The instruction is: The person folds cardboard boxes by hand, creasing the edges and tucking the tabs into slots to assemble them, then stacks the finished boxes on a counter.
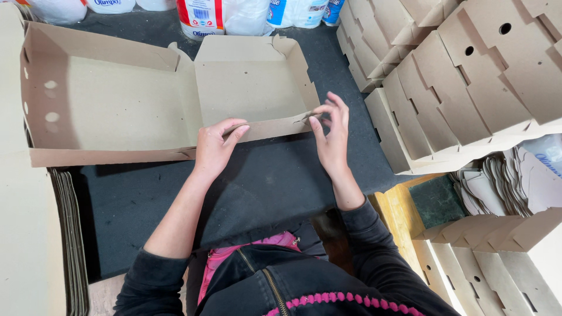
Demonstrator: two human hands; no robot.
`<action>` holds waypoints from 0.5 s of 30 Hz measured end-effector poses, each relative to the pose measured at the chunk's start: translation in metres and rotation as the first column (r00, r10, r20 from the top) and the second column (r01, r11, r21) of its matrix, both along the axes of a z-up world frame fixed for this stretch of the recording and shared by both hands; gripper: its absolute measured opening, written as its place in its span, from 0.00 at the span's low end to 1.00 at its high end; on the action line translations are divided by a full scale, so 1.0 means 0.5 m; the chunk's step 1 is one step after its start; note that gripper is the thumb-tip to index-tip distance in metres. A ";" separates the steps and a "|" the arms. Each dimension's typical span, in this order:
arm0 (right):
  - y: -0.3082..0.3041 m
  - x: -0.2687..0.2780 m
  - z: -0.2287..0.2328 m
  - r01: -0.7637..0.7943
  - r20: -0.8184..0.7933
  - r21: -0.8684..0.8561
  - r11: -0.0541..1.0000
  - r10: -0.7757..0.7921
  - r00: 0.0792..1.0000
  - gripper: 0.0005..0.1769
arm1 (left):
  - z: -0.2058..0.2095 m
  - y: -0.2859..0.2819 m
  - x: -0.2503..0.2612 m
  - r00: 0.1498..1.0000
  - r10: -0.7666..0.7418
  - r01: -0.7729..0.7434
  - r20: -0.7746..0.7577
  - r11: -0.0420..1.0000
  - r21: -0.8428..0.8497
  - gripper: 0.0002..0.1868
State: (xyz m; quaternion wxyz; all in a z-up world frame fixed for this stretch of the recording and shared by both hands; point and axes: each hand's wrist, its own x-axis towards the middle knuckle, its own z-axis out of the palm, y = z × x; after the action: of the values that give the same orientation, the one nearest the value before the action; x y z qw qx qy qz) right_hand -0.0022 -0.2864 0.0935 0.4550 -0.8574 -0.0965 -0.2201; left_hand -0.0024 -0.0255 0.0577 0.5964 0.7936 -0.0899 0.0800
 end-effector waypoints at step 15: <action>-0.084 0.116 0.026 -0.076 -0.062 0.865 0.496 0.257 0.964 0.30 | 0.167 0.068 0.079 0.943 0.035 -0.135 0.331 0.950 0.283 0.10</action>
State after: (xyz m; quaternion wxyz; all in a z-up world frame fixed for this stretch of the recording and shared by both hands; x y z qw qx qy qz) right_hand 0.0559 -0.3284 0.1063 0.8437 -0.5243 -0.0158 -0.1142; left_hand 0.0373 0.0087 0.1411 0.4413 0.8547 -0.1626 0.2198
